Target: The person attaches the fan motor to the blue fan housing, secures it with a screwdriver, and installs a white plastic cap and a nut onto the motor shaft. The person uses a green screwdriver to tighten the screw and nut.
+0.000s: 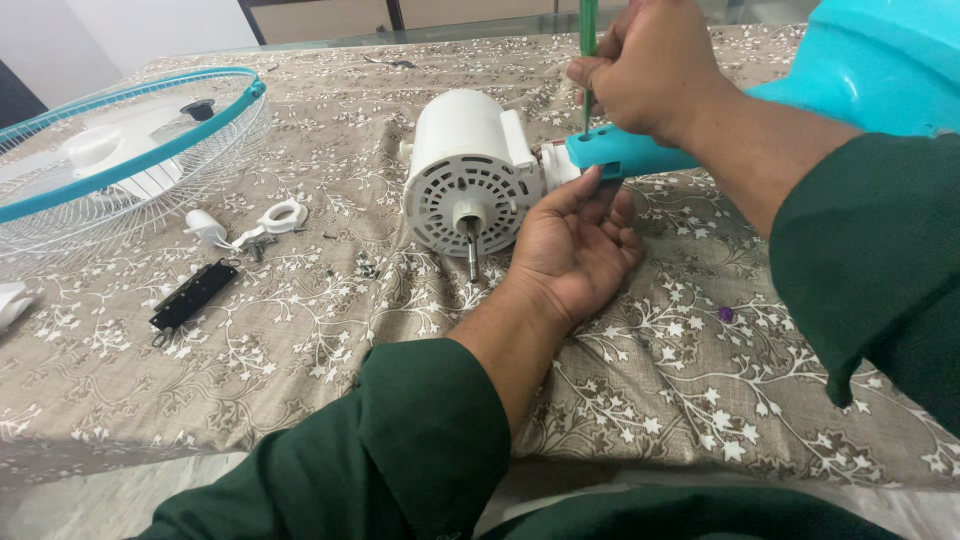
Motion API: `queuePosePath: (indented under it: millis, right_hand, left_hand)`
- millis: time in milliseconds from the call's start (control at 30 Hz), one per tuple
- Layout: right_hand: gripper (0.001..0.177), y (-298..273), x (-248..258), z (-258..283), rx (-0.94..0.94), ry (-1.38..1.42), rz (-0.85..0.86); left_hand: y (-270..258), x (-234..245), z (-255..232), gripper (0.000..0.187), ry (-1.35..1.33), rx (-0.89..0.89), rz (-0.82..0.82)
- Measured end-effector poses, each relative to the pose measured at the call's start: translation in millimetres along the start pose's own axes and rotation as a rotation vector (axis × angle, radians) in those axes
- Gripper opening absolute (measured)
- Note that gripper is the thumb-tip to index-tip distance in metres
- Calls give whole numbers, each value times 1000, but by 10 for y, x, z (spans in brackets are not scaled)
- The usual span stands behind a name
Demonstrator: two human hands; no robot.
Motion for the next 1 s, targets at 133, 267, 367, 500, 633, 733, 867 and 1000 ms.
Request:
queuePosePath:
  millis: [133,267,367,500,633,733,867,1000]
  right_hand:
    - [30,-66,23,62,174,-142,-155]
    - [36,-125,10,50,109,-213,-172]
    - [35,-126,39,66,138,-226,-165]
    - [31,-102,74,25,-29,-20,-76]
    - [23,-12,132,76,-8,-28,165]
    - [24,44,64,106,-28,325,140]
    - [21,45,-60,24,-119,348,137]
    - [14,59,-93,-72,-92,202,165]
  left_hand:
    - [17,16,-3,15,3,1,7]
    - [23,24,-2,16,-1,10,23]
    - [16,11,-7,17,8,3,31]
    - [-6,-8,-2,19,7,-2,-2]
    - [-31,-34,-1,18,0,-11,-47]
    - [-41,-29,7,18,6,-18,-41]
    - [-14,-27,2,19,7,-11,-8]
    - [1,-11,2,17,4,3,6]
Point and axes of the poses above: each hand's wrist, its own y-axis towards the middle knuckle, its own x-axis out of the back of the hand, z = x × y, the point moved 4 cm from there along y, towards the middle knuckle, and after that the axes turned 14 degrees about x, right-handed, at the moved point
